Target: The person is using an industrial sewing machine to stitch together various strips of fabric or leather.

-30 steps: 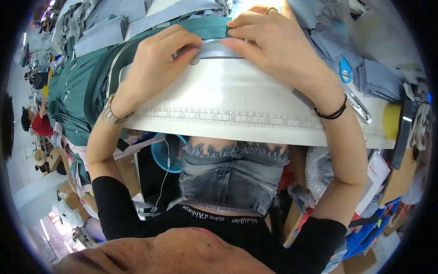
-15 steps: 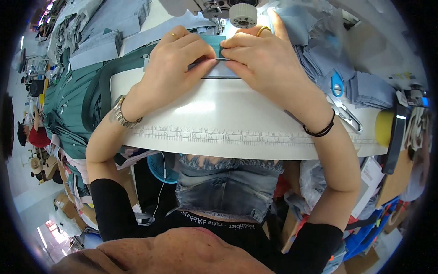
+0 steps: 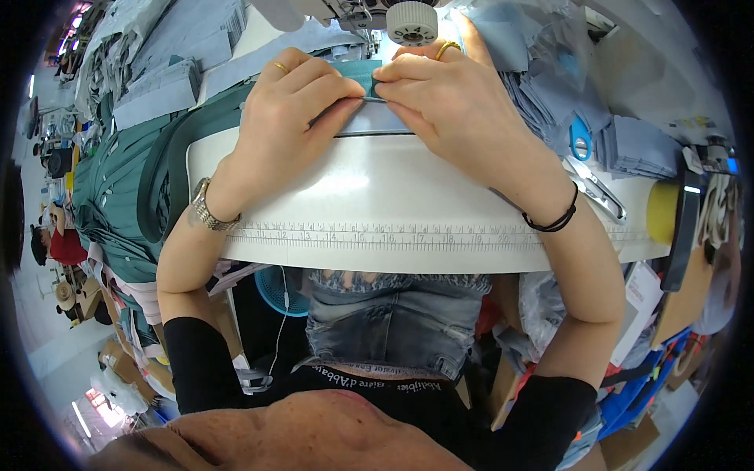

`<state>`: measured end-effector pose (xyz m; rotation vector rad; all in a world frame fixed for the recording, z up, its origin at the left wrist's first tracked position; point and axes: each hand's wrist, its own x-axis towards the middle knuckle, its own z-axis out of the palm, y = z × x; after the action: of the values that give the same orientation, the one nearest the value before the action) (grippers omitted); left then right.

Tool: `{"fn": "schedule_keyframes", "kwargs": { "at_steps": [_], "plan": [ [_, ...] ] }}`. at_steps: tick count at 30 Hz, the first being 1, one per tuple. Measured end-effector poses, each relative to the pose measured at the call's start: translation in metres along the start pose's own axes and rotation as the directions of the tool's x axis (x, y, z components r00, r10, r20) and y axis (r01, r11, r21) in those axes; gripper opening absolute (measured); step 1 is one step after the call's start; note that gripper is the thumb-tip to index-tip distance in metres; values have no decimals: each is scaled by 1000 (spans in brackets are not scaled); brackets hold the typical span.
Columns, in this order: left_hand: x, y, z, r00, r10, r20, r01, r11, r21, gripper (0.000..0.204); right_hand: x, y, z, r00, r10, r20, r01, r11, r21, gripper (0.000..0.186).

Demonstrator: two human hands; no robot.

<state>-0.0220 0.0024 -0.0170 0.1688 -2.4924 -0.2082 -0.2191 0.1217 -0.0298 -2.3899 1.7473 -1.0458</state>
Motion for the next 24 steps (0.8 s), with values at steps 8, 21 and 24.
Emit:
{"fn": "schedule_keyframes", "kwargs": {
  "at_steps": [8,21,24],
  "plan": [
    [-4,-3,2,990,138,-14,-135,982,135,9,-1,-5,-3,1000,5,-8,-6,999,-48,13],
    [15,-15,-21,909,417,15,-384,821,422,21,-2,-10,-3,1000,-26,-14,24,991,-132,11],
    [8,-20,-12,878,435,200,-478,780,405,27,-4,-10,-3,1000,-15,-10,13,992,-129,12]
  ]
}}
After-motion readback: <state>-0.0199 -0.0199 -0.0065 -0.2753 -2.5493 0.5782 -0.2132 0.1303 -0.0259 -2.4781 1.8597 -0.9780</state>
